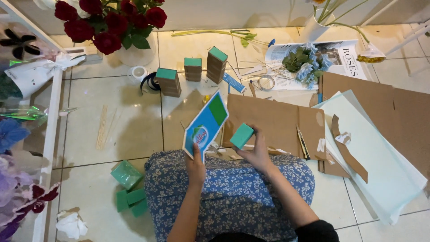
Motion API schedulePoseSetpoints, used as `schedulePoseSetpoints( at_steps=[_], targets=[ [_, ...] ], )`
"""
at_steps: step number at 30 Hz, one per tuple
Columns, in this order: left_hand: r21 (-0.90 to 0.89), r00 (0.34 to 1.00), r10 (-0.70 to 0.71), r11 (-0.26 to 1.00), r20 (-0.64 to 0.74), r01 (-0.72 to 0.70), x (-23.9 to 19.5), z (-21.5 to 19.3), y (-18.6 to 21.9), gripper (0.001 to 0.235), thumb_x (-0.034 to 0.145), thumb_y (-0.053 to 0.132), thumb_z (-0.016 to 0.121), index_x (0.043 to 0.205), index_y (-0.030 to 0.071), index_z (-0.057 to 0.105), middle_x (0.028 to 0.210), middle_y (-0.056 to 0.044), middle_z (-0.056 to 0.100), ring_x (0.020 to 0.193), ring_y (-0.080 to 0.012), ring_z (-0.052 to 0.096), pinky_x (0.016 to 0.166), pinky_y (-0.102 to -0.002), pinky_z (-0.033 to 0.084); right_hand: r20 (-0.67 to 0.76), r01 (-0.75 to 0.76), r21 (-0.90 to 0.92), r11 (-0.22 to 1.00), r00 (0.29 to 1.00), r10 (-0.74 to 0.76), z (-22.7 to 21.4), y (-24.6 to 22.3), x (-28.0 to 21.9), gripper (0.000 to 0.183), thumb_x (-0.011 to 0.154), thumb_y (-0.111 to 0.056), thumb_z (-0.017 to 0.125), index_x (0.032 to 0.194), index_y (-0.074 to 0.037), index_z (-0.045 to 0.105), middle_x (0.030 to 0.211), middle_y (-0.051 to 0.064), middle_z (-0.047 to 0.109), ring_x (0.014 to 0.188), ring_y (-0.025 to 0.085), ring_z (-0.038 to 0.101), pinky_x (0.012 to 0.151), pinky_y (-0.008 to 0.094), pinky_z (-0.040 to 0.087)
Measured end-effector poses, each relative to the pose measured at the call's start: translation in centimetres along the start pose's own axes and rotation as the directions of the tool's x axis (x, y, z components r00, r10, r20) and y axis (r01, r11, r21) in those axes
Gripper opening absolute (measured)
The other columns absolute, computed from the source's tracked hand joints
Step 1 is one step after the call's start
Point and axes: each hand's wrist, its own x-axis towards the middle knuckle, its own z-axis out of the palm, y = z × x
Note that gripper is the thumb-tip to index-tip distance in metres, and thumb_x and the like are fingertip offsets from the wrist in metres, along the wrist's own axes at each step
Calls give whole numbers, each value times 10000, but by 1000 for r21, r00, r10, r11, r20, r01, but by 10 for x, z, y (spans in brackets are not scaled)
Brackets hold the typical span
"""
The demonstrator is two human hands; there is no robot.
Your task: The person assembles small cardboard boxes by folding printed paper templates around green foam inserts. They use a utility knife to trim excess material and a tape dispenser to secure the box flaps. The person handles multiple boxes one at a time, folding and taping each before setting it aside.
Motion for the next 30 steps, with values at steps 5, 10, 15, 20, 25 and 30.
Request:
schedulePoseSetpoints(
  at_steps=[5,10,15,20,25,30],
  targets=[
    [-7,971,159,987,180,-160,-33,44,7,480,1109,260,320,1571,131,294,1513,-228,435,1433,-411,354,1162,-605,293,-132,-118,24,993,984,120,-3,-54,-37,992,567,-187,1021,1344,-22,427,1274,201,562,1320,385,501,1145,546,341],
    [-25,962,64,998,267,-59,-49,57,-13,559,1099,354,300,1617,170,199,1598,-152,341,1439,-404,359,1172,-593,310,-209,-187,92,978,957,202,17,-89,-42,992,664,-187,986,1358,42,315,1290,274,465,1333,498,424,1124,622,307],
    [8,960,66,997,273,-71,-55,53,1,635,1100,438,267,1606,67,174,1574,-249,317,1404,-496,352,1146,-645,293,-157,-245,295,924,941,300,26,-110,-41,1066,710,-111,931,1506,-70,223,1401,261,410,1406,513,364,1136,647,302],
    [27,960,75,996,270,-86,-59,47,12,549,1103,401,249,1584,138,267,1506,-199,427,1370,-447,423,1140,-607,340,36,-405,491,772,894,446,11,-123,-43,765,934,-170,668,1566,-96,244,1389,236,400,1406,424,360,1144,585,319],
    [-6,951,100,995,294,-103,-62,46,8,598,1104,406,251,1597,72,192,1535,-224,362,1382,-477,387,1150,-621,305,85,-427,554,714,883,462,-2,-94,-55,730,938,1,635,1572,-57,277,1332,219,480,1301,373,503,1027,535,458],
    [74,892,279,943,356,-324,-70,50,31,641,1087,453,226,1586,52,206,1451,-286,424,1382,-501,369,1122,-640,327,-28,-288,532,797,934,356,-8,-88,-61,640,702,115,854,1282,-5,609,1125,157,671,1184,340,638,984,518,531]
  ],
)
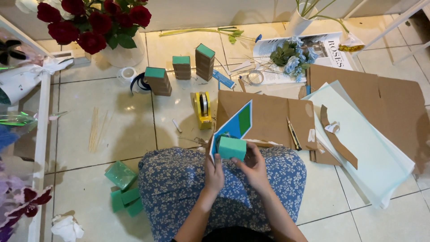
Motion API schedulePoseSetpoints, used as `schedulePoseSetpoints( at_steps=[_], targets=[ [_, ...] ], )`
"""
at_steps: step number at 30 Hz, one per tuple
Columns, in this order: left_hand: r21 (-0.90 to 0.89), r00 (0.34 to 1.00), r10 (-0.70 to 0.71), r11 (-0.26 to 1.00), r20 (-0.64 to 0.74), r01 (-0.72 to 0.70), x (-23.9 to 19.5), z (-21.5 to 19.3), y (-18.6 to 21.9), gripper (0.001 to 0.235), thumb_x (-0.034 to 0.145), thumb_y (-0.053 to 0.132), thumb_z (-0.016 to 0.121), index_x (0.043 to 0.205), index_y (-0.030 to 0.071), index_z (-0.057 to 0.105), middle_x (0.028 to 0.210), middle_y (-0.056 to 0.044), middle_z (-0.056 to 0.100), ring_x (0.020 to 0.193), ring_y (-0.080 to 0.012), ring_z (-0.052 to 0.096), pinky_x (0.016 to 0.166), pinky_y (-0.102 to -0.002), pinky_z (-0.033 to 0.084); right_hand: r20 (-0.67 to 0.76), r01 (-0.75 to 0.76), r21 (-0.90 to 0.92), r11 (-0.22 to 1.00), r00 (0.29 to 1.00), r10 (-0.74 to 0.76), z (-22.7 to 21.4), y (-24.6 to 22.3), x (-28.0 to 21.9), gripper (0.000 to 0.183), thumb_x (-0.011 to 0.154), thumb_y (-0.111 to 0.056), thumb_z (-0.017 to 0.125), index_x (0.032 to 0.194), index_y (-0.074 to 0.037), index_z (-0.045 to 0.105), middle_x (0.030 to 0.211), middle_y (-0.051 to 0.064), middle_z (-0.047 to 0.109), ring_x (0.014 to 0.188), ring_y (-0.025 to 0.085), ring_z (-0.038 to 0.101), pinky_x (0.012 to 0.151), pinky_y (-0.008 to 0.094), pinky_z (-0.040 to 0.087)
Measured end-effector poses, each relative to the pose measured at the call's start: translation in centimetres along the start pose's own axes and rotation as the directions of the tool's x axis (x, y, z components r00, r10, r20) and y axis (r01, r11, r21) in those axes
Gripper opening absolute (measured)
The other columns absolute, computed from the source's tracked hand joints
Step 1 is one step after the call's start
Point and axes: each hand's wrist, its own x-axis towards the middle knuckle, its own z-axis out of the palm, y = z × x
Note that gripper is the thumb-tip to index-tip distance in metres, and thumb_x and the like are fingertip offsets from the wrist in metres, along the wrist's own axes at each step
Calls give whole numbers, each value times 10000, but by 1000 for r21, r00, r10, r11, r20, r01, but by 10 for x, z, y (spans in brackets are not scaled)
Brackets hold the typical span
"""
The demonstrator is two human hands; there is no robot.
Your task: The person assembles small cardboard boxes by folding printed paper templates around green foam inserts. They use a utility knife to trim excess material and a tape dispenser to secure the box flaps. The person handles multiple boxes one at a time, folding and taping each before setting it aside.
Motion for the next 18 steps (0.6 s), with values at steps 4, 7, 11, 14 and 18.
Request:
schedulePoseSetpoints(
  at_steps=[4,7,11,14,18],
  targets=[
    [39,995,100,994,9,-100,-1,-2,-18,649,1066,451,214,1602,85,214,1442,-236,469,1375,-450,413,1099,-610,361,-28,47,-49,998,998,-48,2,-8,-12,595,684,126,862,1205,-29,620,1117,122,704,1177,309,650,985,508,535],
    [69,983,180,981,34,-182,-1,-7,-22,726,1037,523,270,1589,53,238,1438,-226,467,1331,-437,476,1062,-597,397,-2,159,-111,981,987,-161,-3,0,-15,598,690,100,867,1214,-17,605,1126,125,704,1173,299,645,991,500,524],
    [46,961,267,961,75,-271,-3,-14,-29,829,992,608,365,1601,62,226,1463,-198,454,1330,-402,484,1061,-594,403,3,222,-167,961,974,-225,-3,-7,-18,620,676,76,884,1219,-6,598,1127,134,721,1167,308,659,998,508,523],
    [79,957,284,954,55,-288,-6,-11,-36,732,1025,492,362,1587,36,251,1468,-193,459,1308,-399,502,1040,-578,425,5,229,-198,953,973,-233,1,-15,-22,598,677,72,886,1203,13,607,1104,157,730,1134,341,677,982,529,536],
    [101,948,317,944,-21,-313,-14,-7,-39,511,1133,339,283,1528,32,389,1518,-207,506,1416,-353,510,1139,-450,459,1,315,-223,922,946,-323,-3,-4,-33,611,800,-47,815,1319,-7,495,1269,171,610,1212,280,613,1062,365,537]
  ],
)
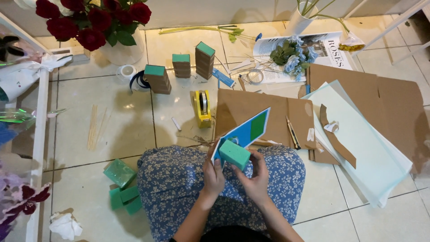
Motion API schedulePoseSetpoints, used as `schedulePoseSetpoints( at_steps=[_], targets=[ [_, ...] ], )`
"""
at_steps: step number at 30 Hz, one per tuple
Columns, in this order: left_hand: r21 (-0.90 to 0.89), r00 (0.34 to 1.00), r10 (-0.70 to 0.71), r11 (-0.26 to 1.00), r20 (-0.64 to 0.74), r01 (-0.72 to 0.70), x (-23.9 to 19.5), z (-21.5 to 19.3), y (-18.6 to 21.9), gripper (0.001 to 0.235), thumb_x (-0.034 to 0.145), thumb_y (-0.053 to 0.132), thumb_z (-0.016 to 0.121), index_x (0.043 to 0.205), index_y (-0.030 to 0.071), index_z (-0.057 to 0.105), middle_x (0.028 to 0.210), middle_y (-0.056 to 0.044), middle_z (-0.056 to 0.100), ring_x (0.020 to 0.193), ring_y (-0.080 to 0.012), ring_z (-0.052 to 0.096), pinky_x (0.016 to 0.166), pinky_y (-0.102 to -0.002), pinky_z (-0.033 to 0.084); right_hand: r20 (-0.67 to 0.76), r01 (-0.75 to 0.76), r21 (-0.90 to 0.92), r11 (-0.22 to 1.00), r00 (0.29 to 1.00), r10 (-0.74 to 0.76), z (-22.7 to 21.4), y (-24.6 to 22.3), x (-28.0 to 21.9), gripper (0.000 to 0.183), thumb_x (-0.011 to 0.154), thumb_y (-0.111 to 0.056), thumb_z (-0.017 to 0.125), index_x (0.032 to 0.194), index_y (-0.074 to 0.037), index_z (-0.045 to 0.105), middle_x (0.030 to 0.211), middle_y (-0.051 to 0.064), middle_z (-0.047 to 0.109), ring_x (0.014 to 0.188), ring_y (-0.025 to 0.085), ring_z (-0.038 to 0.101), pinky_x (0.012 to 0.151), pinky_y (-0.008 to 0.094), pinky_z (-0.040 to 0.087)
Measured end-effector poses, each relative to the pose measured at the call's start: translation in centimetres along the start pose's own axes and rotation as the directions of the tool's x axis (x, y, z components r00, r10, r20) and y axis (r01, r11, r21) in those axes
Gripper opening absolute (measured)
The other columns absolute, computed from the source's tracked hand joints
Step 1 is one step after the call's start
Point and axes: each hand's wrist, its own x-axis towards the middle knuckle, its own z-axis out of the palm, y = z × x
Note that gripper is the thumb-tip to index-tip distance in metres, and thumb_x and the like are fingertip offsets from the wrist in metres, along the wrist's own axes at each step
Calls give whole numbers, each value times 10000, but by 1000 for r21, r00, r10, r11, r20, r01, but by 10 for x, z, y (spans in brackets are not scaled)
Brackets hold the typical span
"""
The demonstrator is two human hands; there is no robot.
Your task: The person assembles small cardboard boxes by folding printed paper templates around green foam inserts. They use a utility knife to trim excess material and a tape dispenser to secure the box flaps. The person handles multiple boxes one at a time, folding and taping each before setting it aside.
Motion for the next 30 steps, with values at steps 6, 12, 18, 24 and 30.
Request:
schedulePoseSetpoints(
  at_steps=[6,12,18,24,30],
  targets=[
    [51,999,-37,998,26,36,-13,8,-7,585,1121,446,275,1561,67,342,1502,-220,512,1344,-357,570,1054,-441,511,-115,168,-228,959,974,-198,21,-13,-1,523,780,-118,820,1196,-71,506,1187,133,551,1160,269,554,1020,362,456],
    [-300,997,-67,951,39,75,-5,11,15,681,1108,543,317,1578,51,300,1466,-227,543,1310,-333,593,1063,-428,519,6,184,-63,981,983,-184,29,-21,-3,535,896,-124,731,1333,-96,423,1436,198,437,1425,352,443,1166,452,441],
    [-266,998,-57,962,27,62,-5,13,12,710,1107,556,259,1561,13,314,1544,-234,449,1421,-361,488,1155,-473,441,81,59,63,996,995,-64,24,-12,-12,451,987,-154,615,1381,-79,409,1552,222,358,1489,366,352,1205,457,406],
    [-393,998,-59,918,13,60,-7,22,20,689,1112,567,269,1577,61,321,1480,-196,542,1334,-316,568,1111,-440,472,-14,28,39,999,1000,-27,23,-6,-10,684,874,-121,744,1438,-28,369,1411,170,487,1344,294,501,1166,395,437],
    [-328,997,-70,942,16,72,-5,20,30,684,1108,557,259,1547,43,364,1491,-208,495,1343,-317,548,1105,-433,459,-39,29,92,995,999,-26,29,-5,-10,626,907,-162,715,1418,-29,381,1364,160,493,1324,278,502,1141,362,446]
  ],
)
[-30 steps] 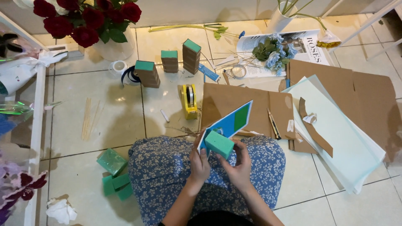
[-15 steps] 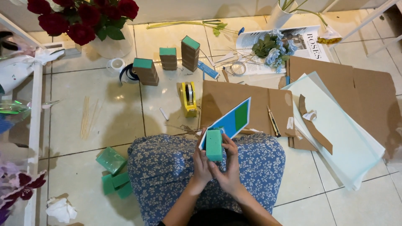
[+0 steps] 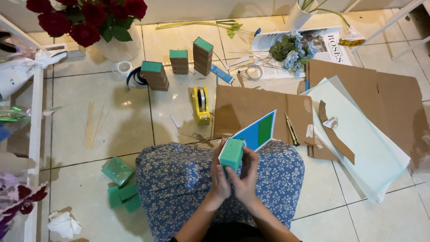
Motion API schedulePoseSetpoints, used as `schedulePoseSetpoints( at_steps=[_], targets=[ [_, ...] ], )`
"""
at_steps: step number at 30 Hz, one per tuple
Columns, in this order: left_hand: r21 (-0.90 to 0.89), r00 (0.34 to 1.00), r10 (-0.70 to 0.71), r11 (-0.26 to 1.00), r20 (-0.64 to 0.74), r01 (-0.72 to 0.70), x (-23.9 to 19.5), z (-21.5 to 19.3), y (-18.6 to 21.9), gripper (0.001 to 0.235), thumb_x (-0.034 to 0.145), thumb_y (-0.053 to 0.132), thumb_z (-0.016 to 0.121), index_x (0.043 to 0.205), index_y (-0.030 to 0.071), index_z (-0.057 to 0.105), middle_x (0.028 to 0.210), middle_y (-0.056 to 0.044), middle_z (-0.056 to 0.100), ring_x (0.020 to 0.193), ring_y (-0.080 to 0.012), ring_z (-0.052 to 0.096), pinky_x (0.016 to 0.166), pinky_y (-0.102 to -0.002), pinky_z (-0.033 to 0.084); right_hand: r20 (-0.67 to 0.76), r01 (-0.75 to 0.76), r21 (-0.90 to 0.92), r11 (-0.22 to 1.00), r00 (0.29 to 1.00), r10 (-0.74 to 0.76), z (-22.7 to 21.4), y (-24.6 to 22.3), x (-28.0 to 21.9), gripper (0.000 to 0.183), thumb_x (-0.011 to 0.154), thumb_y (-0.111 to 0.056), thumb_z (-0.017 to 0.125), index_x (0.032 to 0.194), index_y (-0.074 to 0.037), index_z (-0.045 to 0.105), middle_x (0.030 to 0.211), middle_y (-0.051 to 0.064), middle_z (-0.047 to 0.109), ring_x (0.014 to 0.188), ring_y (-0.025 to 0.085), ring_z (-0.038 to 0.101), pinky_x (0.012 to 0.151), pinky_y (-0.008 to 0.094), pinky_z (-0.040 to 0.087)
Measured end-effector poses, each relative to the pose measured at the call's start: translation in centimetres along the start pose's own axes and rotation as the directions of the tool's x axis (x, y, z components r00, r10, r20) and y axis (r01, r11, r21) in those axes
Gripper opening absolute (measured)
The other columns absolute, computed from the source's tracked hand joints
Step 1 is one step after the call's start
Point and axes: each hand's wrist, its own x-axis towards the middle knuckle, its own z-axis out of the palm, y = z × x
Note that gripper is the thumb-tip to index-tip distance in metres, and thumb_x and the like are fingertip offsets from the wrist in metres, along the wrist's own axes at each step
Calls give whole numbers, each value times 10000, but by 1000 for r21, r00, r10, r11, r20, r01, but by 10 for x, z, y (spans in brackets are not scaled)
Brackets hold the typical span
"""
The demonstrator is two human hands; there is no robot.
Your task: The person assembles small cardboard boxes by folding printed paper templates around green foam inserts. They use a utility knife to trim excess material and a tape dispenser to secure the box flaps. The person handles multiple boxes one at a time, folding and taping each before setting it aside.
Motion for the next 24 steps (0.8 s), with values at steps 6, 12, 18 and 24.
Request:
schedulePoseSetpoints(
  at_steps=[6,12,18,24],
  targets=[
    [-137,999,-28,990,14,30,0,2,-3,673,1104,568,315,1586,98,299,1485,-188,411,1335,-292,505,1103,-452,461,-21,28,71,997,999,-26,7,1,0,630,910,-193,729,1416,-32,391,1351,155,511,1309,278,514,1124,368,462],
    [-106,980,-55,991,189,76,12,-9,24,672,1103,602,278,1584,133,296,1550,-152,346,1451,-281,370,1193,-504,368,-9,69,169,983,998,-68,7,1,0,621,930,-284,750,1410,-71,418,1347,136,517,1284,258,522,1070,370,468],
    [-259,951,-112,947,289,190,4,-14,13,848,1049,693,416,1608,103,173,1615,-185,312,1480,-318,367,1213,-489,354,-33,112,137,984,994,-108,4,11,-5,679,904,-348,775,1415,-64,430,1372,146,517,1276,265,538,1073,373,486],
    [-171,944,-123,968,308,181,8,-16,26,910,1031,751,371,1621,107,118,1640,-185,260,1502,-334,331,1237,-507,310,-7,105,122,987,994,-105,5,2,-3,637,928,-328,746,1414,-40,452,1376,150,528,1293,274,532,1113,393,476]
  ],
)
